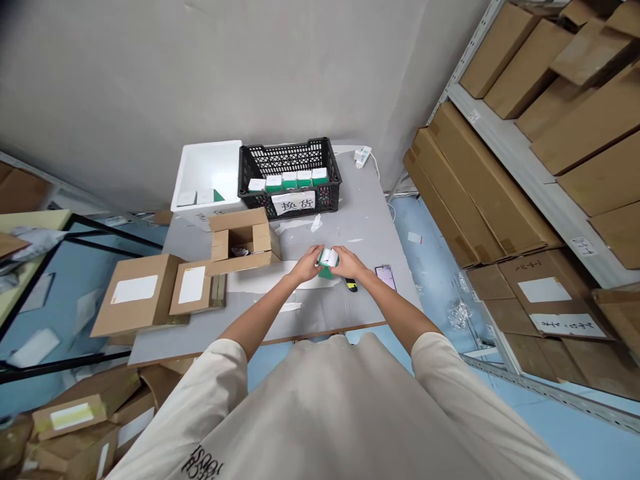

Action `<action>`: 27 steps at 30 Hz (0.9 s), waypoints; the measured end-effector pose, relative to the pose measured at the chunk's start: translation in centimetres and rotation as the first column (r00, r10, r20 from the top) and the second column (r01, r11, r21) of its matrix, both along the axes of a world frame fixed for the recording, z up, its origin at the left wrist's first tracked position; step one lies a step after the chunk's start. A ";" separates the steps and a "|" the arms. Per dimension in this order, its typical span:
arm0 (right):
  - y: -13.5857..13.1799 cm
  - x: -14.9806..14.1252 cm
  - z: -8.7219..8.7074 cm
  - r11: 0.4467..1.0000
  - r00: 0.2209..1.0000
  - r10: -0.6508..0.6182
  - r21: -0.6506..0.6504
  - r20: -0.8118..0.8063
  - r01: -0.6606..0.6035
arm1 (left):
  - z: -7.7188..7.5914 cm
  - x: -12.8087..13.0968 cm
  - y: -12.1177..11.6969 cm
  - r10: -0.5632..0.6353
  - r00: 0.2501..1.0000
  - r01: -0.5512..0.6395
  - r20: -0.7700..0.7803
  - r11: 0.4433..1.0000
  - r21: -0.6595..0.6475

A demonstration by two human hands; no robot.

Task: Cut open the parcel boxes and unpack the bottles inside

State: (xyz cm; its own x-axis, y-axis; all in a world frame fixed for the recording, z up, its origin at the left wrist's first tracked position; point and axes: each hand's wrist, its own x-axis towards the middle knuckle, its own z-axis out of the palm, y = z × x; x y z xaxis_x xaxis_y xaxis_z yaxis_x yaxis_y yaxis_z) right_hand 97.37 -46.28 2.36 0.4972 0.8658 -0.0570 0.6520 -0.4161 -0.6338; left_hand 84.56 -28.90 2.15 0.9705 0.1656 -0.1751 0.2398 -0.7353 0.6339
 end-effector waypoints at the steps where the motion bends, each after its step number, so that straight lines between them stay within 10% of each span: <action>1: 0.3 -0.1 -0.1 0.999 0.999 0.038 0.016 -0.005 -0.038 | 0.1 -0.6 0.1 0.013 1.000 -0.013 -0.005 1.000 -0.004; 10: 3.8 -2.2 0.0 0.976 0.968 0.216 0.052 -0.125 -0.211 | 0.3 -6.1 2.3 0.057 0.998 -0.054 -0.028 0.993 0.103; 27: 3.2 -3.2 -1.1 0.987 0.985 0.159 -0.026 -0.063 -0.161 | 0.7 -6.1 2.5 -0.015 1.000 0.015 -0.001 0.996 0.090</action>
State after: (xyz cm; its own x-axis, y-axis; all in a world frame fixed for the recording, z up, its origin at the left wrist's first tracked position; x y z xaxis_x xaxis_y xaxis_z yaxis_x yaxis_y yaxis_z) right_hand 94.20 -43.07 1.26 0.3474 0.9311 -0.1109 0.6727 -0.3299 -0.6623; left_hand 78.42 -26.38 2.82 0.9730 0.1660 -0.1605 0.2285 -0.7928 0.5651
